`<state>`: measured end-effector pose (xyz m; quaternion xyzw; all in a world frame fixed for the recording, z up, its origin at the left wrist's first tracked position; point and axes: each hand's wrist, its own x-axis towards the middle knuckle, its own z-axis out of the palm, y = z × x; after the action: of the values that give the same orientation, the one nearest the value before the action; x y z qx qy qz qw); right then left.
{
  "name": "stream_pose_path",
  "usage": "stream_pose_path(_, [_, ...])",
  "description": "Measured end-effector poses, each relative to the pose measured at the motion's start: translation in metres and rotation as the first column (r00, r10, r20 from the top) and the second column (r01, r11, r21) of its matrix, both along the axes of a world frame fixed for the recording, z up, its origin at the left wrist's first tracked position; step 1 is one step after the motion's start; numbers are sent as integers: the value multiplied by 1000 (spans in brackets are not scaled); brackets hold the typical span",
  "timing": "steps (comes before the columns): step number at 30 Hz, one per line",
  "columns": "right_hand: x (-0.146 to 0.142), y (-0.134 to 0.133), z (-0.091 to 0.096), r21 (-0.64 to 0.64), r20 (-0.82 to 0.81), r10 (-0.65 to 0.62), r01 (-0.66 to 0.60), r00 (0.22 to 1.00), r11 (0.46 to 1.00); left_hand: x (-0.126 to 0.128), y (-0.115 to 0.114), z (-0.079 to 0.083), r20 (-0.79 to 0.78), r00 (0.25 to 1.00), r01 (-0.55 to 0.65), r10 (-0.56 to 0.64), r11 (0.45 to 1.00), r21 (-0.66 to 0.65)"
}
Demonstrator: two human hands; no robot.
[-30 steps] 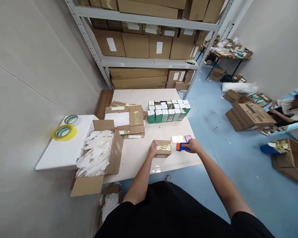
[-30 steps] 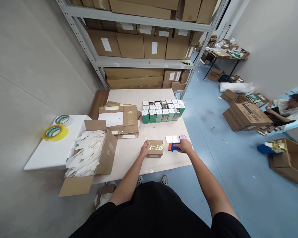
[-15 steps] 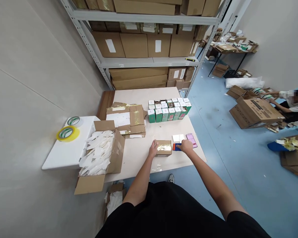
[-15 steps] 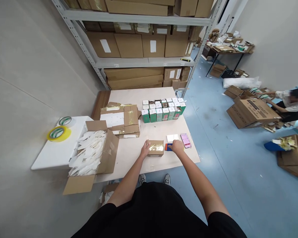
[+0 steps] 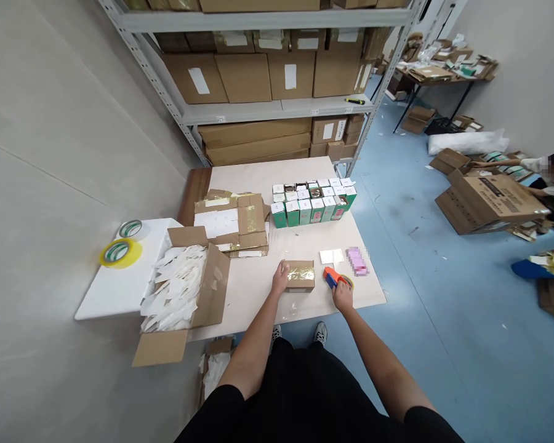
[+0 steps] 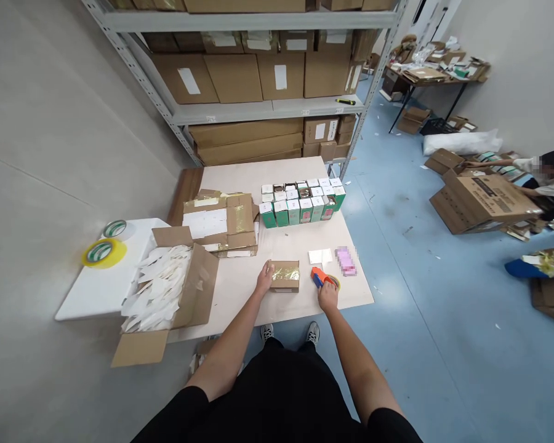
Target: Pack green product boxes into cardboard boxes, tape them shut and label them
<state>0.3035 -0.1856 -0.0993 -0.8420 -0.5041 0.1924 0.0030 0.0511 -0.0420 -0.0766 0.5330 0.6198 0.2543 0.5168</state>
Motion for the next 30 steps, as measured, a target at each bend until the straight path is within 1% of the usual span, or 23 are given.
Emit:
stream_pose_path(3, [11,4,-9,-113,-99,-59,48,993,992,0,0,-1,-4,1000,-9,9,1000,-10])
stream_pose_path(6, [23,2,-13,-196,-130,-113,86,985,977,1,0,1,-12,1000,-7,7,1000,-27])
stream_pose_path(9, [29,-1,-7,-202,-149,-137,105,979,974,1,0,3,-11,1000,-19,19,999,-30])
stream_pose_path(11, [27,0,3,-174,-160,-157,129,974,976,1,0,4,-10,1000,-24,23,999,-37])
stream_pose_path(13, [18,7,19,-93,-200,-198,182,960,979,1,0,5,0,1000,-17,17,999,-46])
stream_pose_path(14, [11,12,27,-34,-244,-221,220,944,975,1,0,5,8,1000,-11,11,999,-51])
stream_pose_path(16, [-9,23,44,82,-384,-247,300,889,950,1,1,5,26,1000,1,1,998,-58])
stream_pose_path(18, [-34,34,59,177,-515,-203,335,833,925,0,1,4,38,999,4,-2,998,-60])
stream_pose_path(20, [-61,43,68,225,-585,-152,340,796,913,0,1,2,49,999,6,-3,999,-53])
stream_pose_path(22, [-83,49,73,237,-561,-134,314,817,920,-1,2,-2,72,997,10,-7,999,-33])
stream_pose_path(24, [-95,55,76,210,-482,-147,277,864,938,-1,3,-6,105,994,20,-20,1000,-6])
stream_pose_path(26, [-97,62,81,146,-412,-169,248,895,958,-1,4,-10,133,991,26,-27,1000,11])
stream_pose_path(27, [-95,66,83,103,-405,-183,243,896,965,-1,4,-12,144,989,27,-29,1000,11])
stream_pose_path(30, [-86,80,95,-10,-456,-231,254,860,967,-2,4,-15,180,983,28,-29,1000,4])
